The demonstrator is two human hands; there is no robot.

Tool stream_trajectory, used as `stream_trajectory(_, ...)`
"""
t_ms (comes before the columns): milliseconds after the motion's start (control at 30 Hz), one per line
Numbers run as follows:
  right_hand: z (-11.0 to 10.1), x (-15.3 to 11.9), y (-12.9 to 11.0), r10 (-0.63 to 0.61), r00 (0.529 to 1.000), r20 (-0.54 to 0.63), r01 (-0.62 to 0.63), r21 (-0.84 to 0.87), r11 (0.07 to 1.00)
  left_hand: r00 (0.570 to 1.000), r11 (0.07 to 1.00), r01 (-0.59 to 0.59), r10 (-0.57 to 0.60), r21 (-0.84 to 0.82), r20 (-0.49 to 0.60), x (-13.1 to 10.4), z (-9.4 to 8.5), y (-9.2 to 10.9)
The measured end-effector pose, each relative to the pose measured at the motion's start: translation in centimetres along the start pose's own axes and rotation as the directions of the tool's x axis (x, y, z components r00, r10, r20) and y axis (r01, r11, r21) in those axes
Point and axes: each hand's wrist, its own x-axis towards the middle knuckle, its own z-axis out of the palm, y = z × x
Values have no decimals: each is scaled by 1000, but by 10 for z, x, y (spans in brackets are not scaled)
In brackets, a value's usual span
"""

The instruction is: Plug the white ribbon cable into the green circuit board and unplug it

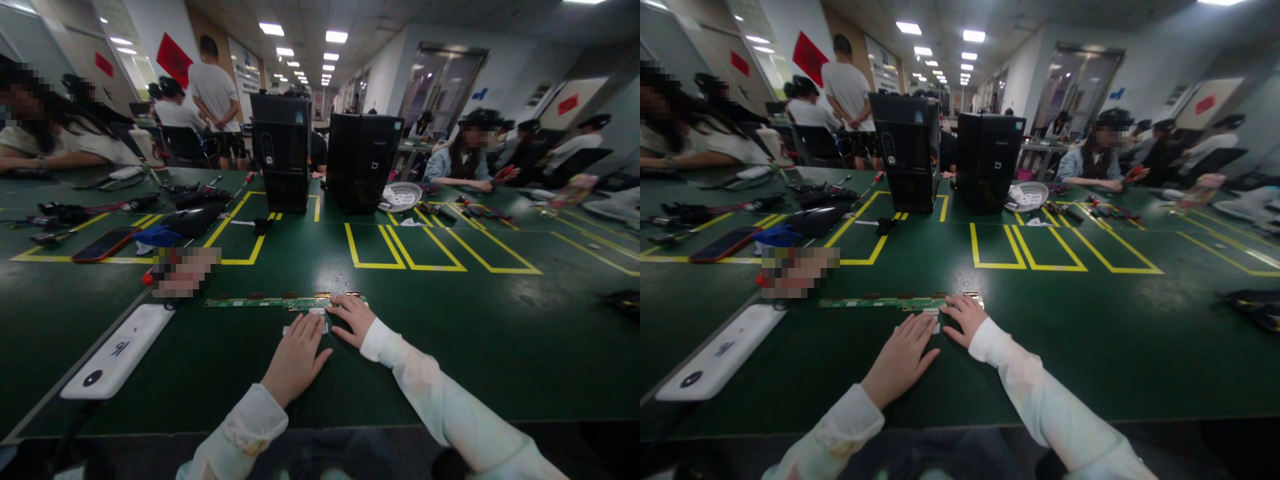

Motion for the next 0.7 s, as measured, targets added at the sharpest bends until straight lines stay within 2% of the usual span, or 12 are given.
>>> stream_trajectory(300,-5,0,-6,15,1000,0,-15,23,1000,992,989,130,-129,-65,12,0,7,10)
stream_trajectory(500,-8,-1,-6,10,1000,13,-10,57,998,994,985,105,-100,-133,41,-3,10,4)
stream_trajectory(700,-11,-2,-6,-1,1000,16,0,65,998,996,989,69,-61,-129,62,-4,8,-1)
